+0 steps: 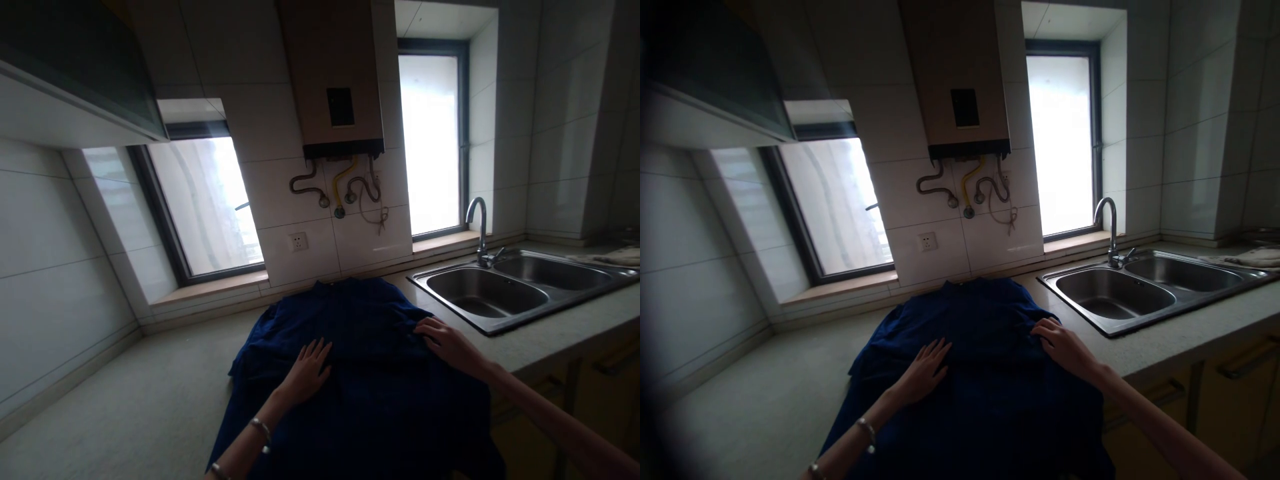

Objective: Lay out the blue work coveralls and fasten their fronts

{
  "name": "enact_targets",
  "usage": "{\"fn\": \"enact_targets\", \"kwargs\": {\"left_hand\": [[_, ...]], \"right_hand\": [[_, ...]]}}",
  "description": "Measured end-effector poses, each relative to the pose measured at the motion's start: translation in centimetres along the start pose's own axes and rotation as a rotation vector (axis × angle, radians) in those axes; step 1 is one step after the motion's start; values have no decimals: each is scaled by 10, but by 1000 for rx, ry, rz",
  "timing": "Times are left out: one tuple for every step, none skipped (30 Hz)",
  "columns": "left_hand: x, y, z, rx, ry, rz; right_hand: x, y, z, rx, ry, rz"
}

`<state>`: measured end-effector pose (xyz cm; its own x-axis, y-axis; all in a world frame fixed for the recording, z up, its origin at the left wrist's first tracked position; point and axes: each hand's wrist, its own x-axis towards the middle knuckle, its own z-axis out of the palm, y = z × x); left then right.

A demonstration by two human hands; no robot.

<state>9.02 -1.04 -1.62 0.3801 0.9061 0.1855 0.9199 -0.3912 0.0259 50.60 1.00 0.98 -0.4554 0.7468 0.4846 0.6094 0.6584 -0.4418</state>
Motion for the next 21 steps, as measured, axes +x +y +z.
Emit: {"fn": "enact_targets", "kwargs": {"left_hand": [[0, 3, 10, -7, 23, -22], [0, 5, 19, -14, 57, -45], [0, 6, 25, -22, 97, -65], [-1, 6, 30, -31, 133, -76], [-1, 5, 32, -41, 157, -77], [-2, 5, 33, -51, 170, -75], [-3, 5, 33, -57, 179, -73], [-3, 4, 32, -61, 190, -74], [-3, 5, 30, -65, 201, -72], [-4, 5, 28, -71, 217, -70], [-4, 6, 25, -79, 246, -70], [-5, 7, 22, -90, 294, -75], [-6, 9, 19, -104, 359, -84], [-7, 12, 16, -121, 433, -96], [-8, 16, 13, -143, 506, -108], [-8, 21, 11, -176, 564, -126], [-7, 28, 10, -229, 596, -147], [-5, 35, 9, -312, 593, -174], [-1, 43, 10, -428, 563, -205], [4, 51, 12, -569, 516, -235], [10, 58, 14, -722, 460, -260]], "right_hand": [[7, 4, 4, -42, -31, -33], [13, 8, 8, -73, -75, -56], [18, 12, 12, -95, -121, -67], [21, 17, 17, -107, -164, -73], [24, 20, 20, -111, -196, -75], [26, 24, 23, -110, -214, -78], [27, 26, 26, -104, -215, -84], [28, 27, 27, -97, -205, -87], [29, 27, 27, -89, -181, -83], [29, 25, 27, -80, -146, -68], [30, 23, 27, -68, -106, -46], [31, 19, 27, -51, -64, -20], [33, 14, 28, -27, -15, 3], [36, 8, 30, 6, 45, 18], [39, 1, 34, 49, 111, 24], [44, -7, 40, 100, 177, 25], [49, -17, 48, 155, 243, 29], [54, -27, 59, 213, 301, 36], [60, -38, 71, 269, 347, 44], [66, -48, 85, 321, 378, 51], [71, -59, 100, 368, 393, 51]]}}
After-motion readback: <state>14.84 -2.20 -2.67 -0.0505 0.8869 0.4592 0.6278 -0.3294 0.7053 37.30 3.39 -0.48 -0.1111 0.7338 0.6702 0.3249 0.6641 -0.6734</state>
